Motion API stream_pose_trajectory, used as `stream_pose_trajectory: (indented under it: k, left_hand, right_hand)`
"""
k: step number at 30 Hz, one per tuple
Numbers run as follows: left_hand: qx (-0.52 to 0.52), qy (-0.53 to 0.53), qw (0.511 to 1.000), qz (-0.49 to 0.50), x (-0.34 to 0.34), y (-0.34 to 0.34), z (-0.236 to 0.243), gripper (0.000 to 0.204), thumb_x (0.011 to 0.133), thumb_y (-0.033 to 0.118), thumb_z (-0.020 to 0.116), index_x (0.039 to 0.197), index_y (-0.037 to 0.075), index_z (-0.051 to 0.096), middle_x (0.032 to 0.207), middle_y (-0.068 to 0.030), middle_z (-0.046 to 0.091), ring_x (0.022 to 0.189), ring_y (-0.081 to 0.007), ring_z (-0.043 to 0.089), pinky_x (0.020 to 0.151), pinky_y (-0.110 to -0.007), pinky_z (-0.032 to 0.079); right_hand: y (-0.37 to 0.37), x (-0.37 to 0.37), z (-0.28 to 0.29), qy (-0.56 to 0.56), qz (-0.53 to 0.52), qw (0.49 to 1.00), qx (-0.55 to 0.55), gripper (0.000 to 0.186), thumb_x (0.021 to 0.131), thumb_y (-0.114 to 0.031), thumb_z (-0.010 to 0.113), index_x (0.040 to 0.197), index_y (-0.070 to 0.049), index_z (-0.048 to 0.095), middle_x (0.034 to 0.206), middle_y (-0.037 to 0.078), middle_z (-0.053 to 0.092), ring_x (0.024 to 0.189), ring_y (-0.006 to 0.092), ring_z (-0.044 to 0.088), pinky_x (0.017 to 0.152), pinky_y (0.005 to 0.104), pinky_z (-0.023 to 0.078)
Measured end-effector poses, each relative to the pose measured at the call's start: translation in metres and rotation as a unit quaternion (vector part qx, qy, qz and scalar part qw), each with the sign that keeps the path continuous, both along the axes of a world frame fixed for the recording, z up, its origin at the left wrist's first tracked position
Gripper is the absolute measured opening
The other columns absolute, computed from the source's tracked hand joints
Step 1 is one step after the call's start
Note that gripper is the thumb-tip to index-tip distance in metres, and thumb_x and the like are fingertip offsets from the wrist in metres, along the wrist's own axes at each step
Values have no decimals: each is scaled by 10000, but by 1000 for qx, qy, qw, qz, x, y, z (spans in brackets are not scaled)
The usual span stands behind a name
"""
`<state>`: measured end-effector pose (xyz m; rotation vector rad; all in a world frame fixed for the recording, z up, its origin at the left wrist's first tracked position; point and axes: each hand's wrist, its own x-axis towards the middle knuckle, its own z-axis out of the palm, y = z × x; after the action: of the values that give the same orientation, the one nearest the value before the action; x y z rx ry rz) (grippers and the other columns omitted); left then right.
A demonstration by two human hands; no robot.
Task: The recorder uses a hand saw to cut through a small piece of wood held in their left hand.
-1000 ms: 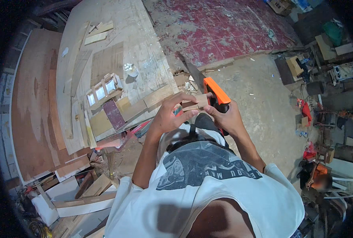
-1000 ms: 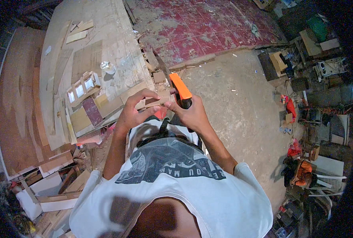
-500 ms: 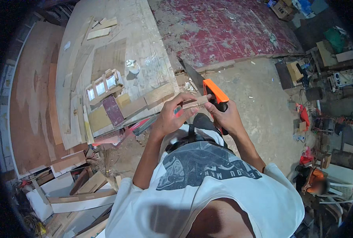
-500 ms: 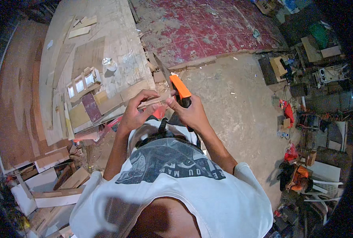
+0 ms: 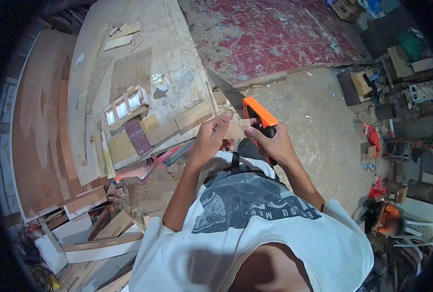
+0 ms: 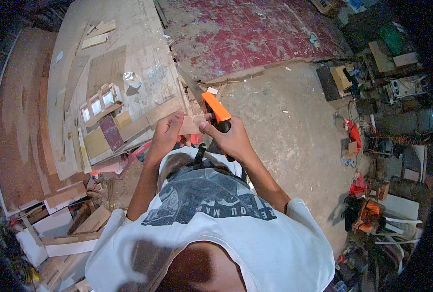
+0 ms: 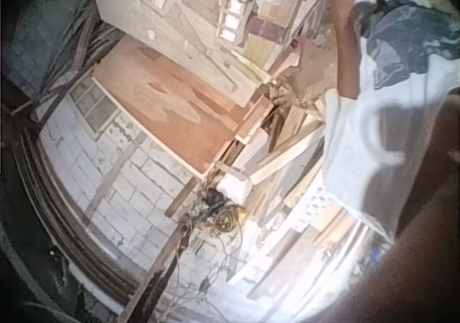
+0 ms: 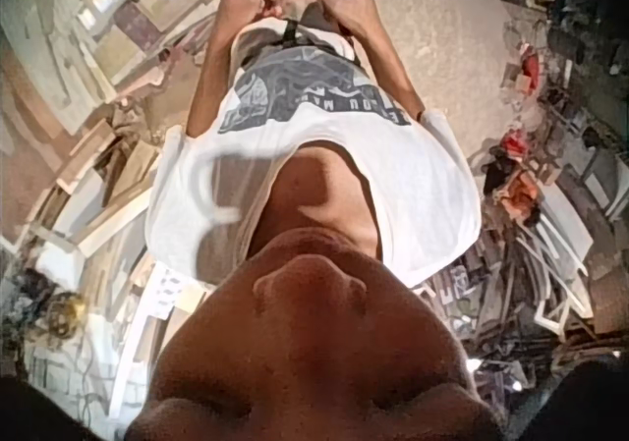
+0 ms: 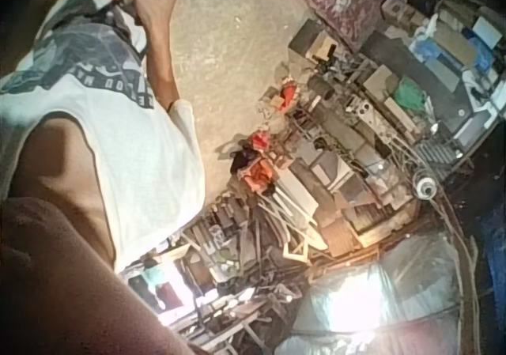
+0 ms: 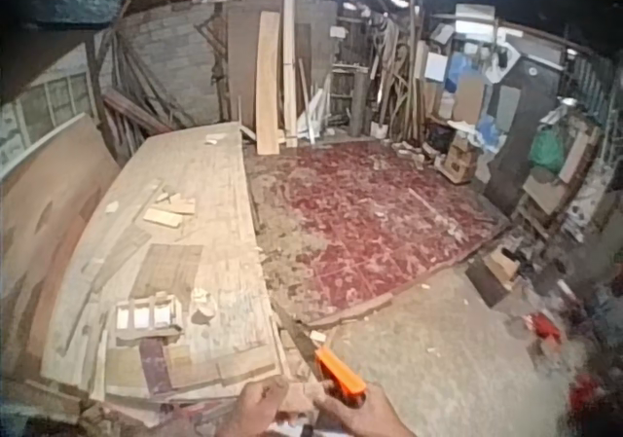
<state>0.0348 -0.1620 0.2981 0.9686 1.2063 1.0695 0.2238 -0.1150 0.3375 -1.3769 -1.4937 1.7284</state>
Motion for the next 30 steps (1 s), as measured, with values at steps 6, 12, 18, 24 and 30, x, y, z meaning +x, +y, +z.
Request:
stream_pose_trajectory:
  k: [6, 12, 18, 24, 30]
  left_hand:
    - [25, 5, 1000, -14, 2, 6, -2, 494, 1018, 437, 382, 958, 7, 619, 601, -31, 603, 487, -67, 552, 433, -199, 397]
    - [15, 10, 1000, -15, 2, 10, -7, 497, 1026, 425, 360, 934, 5, 611, 607, -46, 609, 491, -78, 551, 441, -211, 397]
    - [8, 13, 1000, -11, 0, 16, -10, 515, 1030, 432, 333, 914, 10, 604, 608, -56, 616, 486, -83, 524, 459, -218, 395]
    - [11, 29, 999, -18, -2, 20, -3, 528, 1031, 445, 313, 936, 10, 598, 607, -58, 617, 496, -83, 520, 471, -218, 391]
    - [79, -32, 996, -26, -3, 12, 24, 380, 936, 336, 586, 1136, 15, 550, 886, -87, 658, 667, -113, 623, 571, -228, 483]
  right_hand:
    - [-1, 2, -8, -1, -13, 1000, 18, 288, 850, -275, 719, 946, -9, 667, 656, -31, 562, 542, 48, 462, 499, 236, 366]
    - [4, 2, -11, -5, -19, 1000, 21, 302, 853, -285, 714, 937, 0, 662, 620, -39, 538, 529, 47, 448, 480, 242, 352]
    - [8, -1, -9, -5, -18, 1000, 13, 289, 854, -272, 717, 932, 0, 661, 630, -37, 540, 536, 44, 450, 485, 236, 356]
    - [10, -3, -6, 18, -24, 999, 25, 286, 855, -269, 718, 934, 0, 662, 661, -29, 569, 559, 42, 469, 500, 225, 367]
    - [4, 0, 15, 42, -41, 998, -10, 232, 856, -245, 712, 848, -28, 631, 611, -28, 559, 486, 41, 467, 442, 229, 347]
